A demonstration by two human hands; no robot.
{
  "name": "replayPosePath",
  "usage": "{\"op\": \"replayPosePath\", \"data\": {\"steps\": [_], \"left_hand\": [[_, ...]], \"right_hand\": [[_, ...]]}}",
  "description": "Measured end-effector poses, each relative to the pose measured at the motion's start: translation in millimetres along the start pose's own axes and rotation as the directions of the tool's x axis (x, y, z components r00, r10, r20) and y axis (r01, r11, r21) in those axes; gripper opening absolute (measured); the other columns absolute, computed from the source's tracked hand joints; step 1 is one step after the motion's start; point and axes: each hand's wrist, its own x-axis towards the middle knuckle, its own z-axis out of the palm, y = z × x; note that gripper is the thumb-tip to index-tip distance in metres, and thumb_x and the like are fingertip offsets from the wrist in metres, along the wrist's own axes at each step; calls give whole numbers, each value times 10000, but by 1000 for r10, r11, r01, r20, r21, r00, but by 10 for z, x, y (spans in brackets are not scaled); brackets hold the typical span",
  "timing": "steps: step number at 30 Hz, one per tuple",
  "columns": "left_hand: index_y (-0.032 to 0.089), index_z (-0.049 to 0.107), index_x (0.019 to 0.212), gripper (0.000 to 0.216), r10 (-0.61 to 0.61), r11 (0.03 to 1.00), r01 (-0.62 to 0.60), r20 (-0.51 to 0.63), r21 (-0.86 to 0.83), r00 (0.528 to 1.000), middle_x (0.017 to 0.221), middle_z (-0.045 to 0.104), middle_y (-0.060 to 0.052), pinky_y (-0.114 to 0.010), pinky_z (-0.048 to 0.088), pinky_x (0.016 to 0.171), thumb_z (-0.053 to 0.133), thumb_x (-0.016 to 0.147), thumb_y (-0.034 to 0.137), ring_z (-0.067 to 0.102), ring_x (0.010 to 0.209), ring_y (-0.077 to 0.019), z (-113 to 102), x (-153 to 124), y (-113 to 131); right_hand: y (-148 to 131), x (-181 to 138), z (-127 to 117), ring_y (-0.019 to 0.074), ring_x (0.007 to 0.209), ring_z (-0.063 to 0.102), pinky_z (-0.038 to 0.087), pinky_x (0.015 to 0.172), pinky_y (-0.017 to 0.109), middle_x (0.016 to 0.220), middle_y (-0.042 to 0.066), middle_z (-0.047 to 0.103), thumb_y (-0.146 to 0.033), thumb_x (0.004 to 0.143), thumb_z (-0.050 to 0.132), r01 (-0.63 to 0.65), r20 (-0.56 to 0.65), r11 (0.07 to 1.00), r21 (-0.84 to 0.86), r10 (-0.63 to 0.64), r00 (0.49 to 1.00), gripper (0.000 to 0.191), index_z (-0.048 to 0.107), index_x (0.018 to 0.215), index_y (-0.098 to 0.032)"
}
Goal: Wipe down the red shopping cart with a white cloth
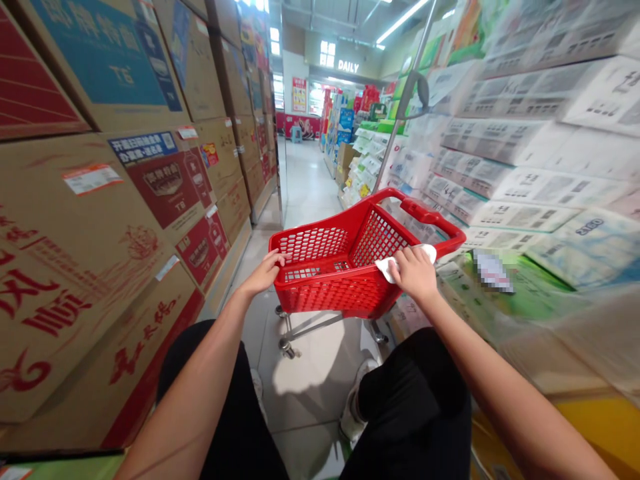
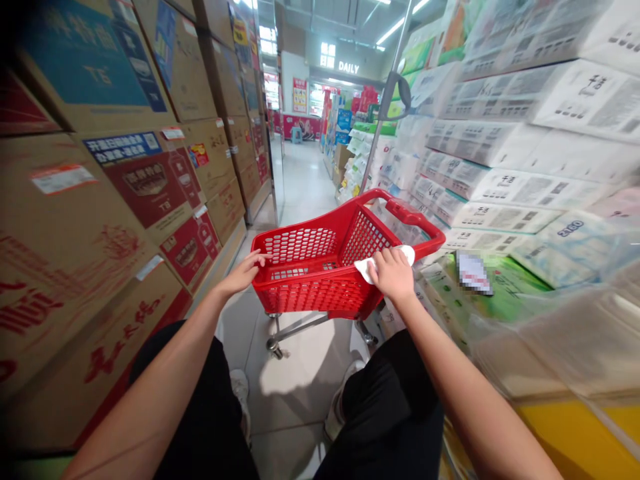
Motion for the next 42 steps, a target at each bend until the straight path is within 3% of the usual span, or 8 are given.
{"op": "replayPosePath", "data": {"steps": [3, 10, 13, 17, 23, 27, 37, 42], "left_hand": [[238, 511, 851, 216, -10, 998, 11, -19, 61, 1000, 1229, 661, -39, -531, 248, 1223, 369, 716, 147, 384, 1400, -229, 78, 20, 33], [242, 488, 802, 180, 24, 996, -18, -67, 84, 997, 1016, 668, -42, -525, 238, 1234, 377, 714, 131, 506, 1275, -231, 412, 44, 175], [241, 479, 814, 166, 11, 999, -6, -117, 38, 993, 1099, 682, -58, -512, 261, 1222, 374, 732, 142, 458, 1341, -229, 454, 37, 181], [237, 479, 905, 189, 7, 999, -11, -144, -30, 989, 1321, 632, -84, -507, 293, 1199, 384, 756, 169, 358, 1436, -231, 401, -13, 130], [234, 468, 890, 174, 19, 998, -26, -123, -58, 992, 1397, 593, -81, -512, 281, 1195, 380, 752, 175, 362, 1440, -218, 274, -39, 43], [235, 455, 848, 139, 9, 998, -17, -136, -56, 991, 1363, 619, -81, -503, 298, 1186, 379, 747, 177, 396, 1416, -220, 245, -2, 50], [271, 569, 1033, 204, -131, 943, 221, -335, 248, 933, 871, 713, -39, -347, 484, 795, 414, 904, 243, 674, 809, -228, 722, -159, 989], [190, 439, 1385, 455, -133, 929, 270, -455, 252, 881, 1103, 713, -123, -391, 460, 865, 362, 960, 332, 669, 907, -268, 887, -257, 1108]], "right_hand": [[-180, -29, 16, 287, 971, 447, 305, 964, 422, 917, 114, 573, -361, 995, 378, -47, -3, 999, 10, 47, 999, 304, 602, 898, -180], [-1770, -5, 88, 265, 953, 442, 324, 941, 410, 978, 94, 578, -347, 1008, 391, -61, 53, 957, 282, 48, 997, 261, 589, 945, -190], [-2010, 8, 68, 259, 959, 446, 324, 924, 402, 1002, 92, 582, -375, 1019, 373, 4, 57, 943, 333, -24, 998, 286, 591, 983, -194], [-1537, 6, 77, 255, 930, 458, 328, 865, 379, 967, 89, 595, -446, 1018, 361, 157, 59, 940, 302, -183, 981, 352, 610, 1000, -197], [-38, -5, 39, 270, 937, 470, 308, 868, 384, 921, 115, 613, -422, 1001, 376, 25, 74, 997, 68, -30, 997, 360, 628, 908, -182], [330, 26, 4, 274, 958, 479, 298, 911, 389, 925, 123, 636, -378, 997, 370, -79, 20, 997, 19, 79, 997, 351, 644, 928, -169], [-1837, 252, 163, 224, 817, 565, 330, 796, 360, 833, 83, 695, -312, 1024, 389, -111, 64, 934, 339, 95, 993, 363, 656, 812, -186], [-2073, 326, 92, 215, 794, 601, 340, 787, 351, 841, 74, 717, -326, 1038, 368, -101, 91, 916, 388, 71, 993, 387, 670, 837, -194]]}}
